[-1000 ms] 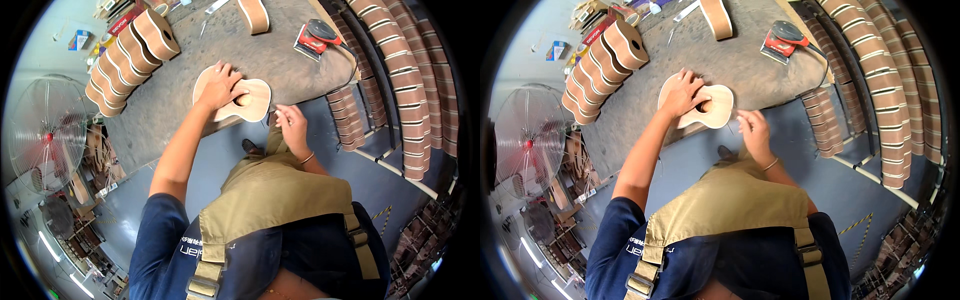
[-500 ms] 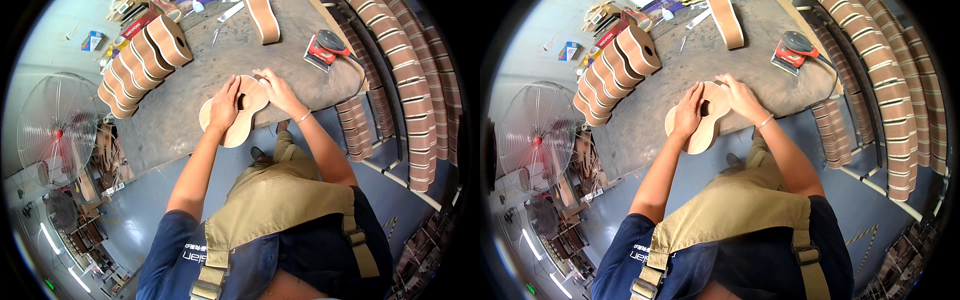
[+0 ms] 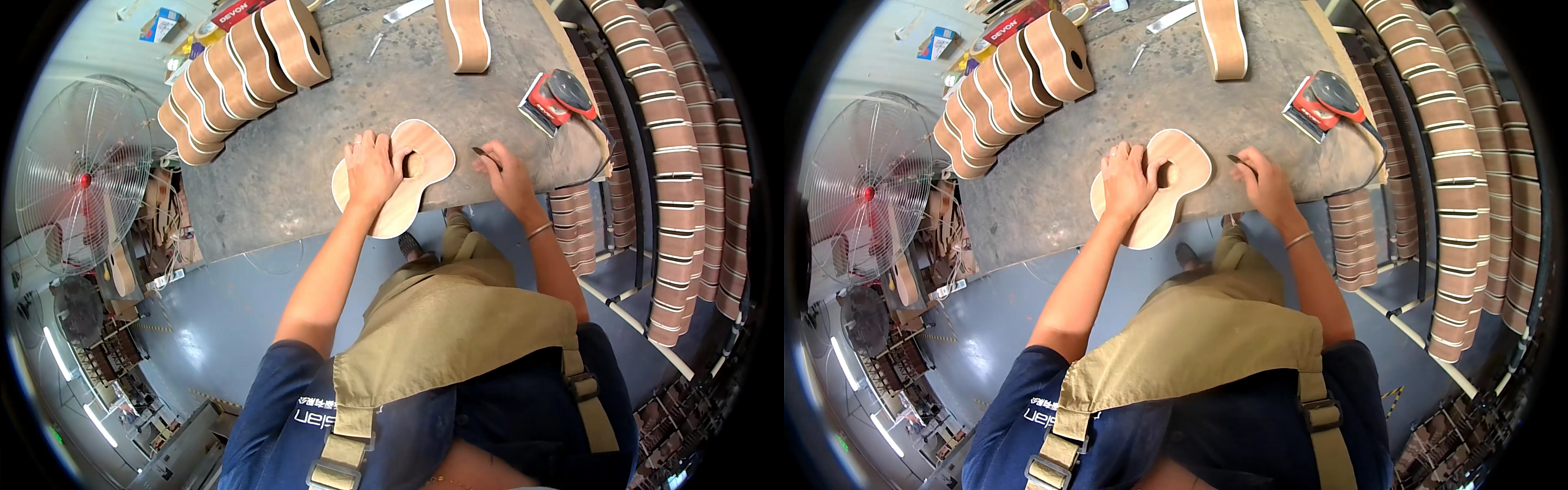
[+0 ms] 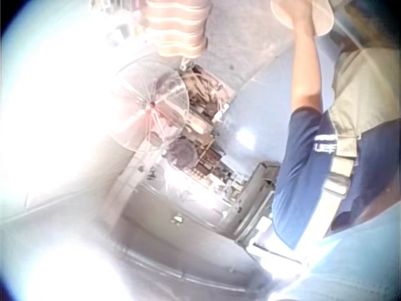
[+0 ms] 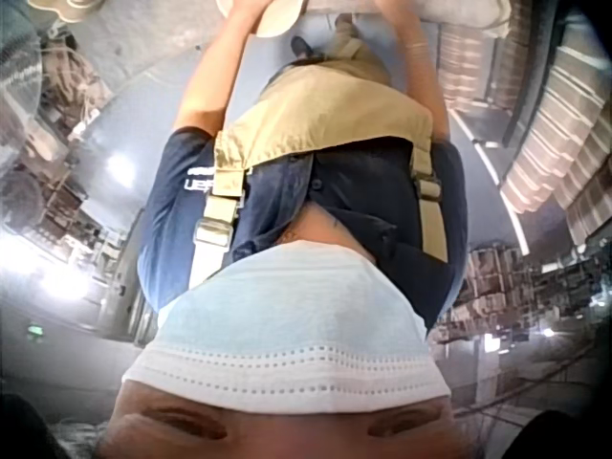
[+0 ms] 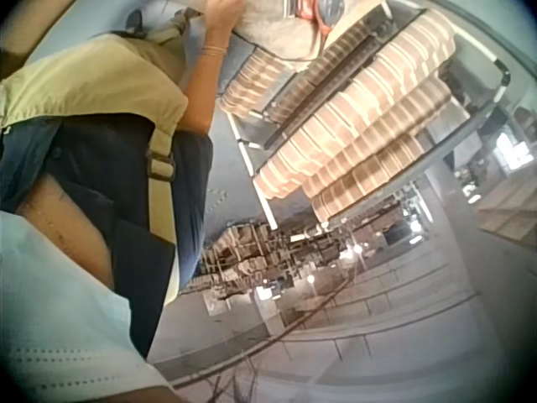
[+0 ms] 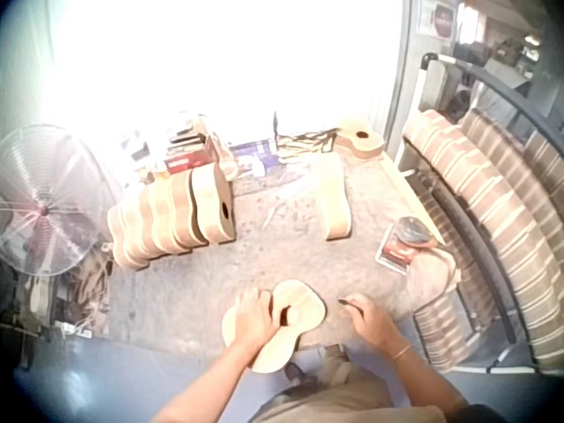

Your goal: The person marks the edges of a wooden instrument body with a pencil, applies glue from a bottle to a seam, and then smooths the surface using a power sander.

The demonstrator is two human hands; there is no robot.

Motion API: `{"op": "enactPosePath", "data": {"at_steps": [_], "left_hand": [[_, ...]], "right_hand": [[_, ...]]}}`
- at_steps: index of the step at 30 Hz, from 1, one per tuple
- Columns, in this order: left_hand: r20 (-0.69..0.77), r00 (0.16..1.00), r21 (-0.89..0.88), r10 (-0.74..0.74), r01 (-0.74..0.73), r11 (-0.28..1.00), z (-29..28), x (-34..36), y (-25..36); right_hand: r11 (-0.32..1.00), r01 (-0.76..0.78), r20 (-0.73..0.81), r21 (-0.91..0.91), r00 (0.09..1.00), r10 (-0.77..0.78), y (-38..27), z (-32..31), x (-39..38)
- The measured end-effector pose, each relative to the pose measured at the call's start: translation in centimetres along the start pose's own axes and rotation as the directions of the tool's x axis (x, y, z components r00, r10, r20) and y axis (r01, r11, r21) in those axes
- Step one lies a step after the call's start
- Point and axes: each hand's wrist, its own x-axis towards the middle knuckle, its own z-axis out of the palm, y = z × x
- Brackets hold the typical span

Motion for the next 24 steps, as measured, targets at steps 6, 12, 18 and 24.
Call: {"op": "enactPosePath", "data": {"at_steps": [6, 12, 18, 24], "left_hand": [[0.131, 0.939, -0.180, -0.316, 0.337, 0.924, -0.3, -0.1, 1.1], [0.249, 0.902, -0.213, -0.353, 0.407, 0.888, 0.0, -0.1, 0.0], [0.361, 0.832, -0.113, -0.421, 0.487, 0.866, -1.3, 0.6, 1.4], [0.362, 0.824, -0.097, -0.436, 0.498, 0.862, -1.1, 0.4, 1.4]], "right_hand": [[0.969, 0.244, -0.105, 0.045, 0.965, -0.239, 2.0, 2.9, 5.1], [0.967, 0.248, 0.124, 0.064, 0.959, -0.254, 0.1, 4.4, 10.4], [0.895, 0.442, 0.471, -0.067, 0.804, -0.362, 0.0, 5.7, 16.2], [0.946, 0.319, 0.312, -0.051, 0.905, -0.289, 1.6, 4.6, 12.7]]}}
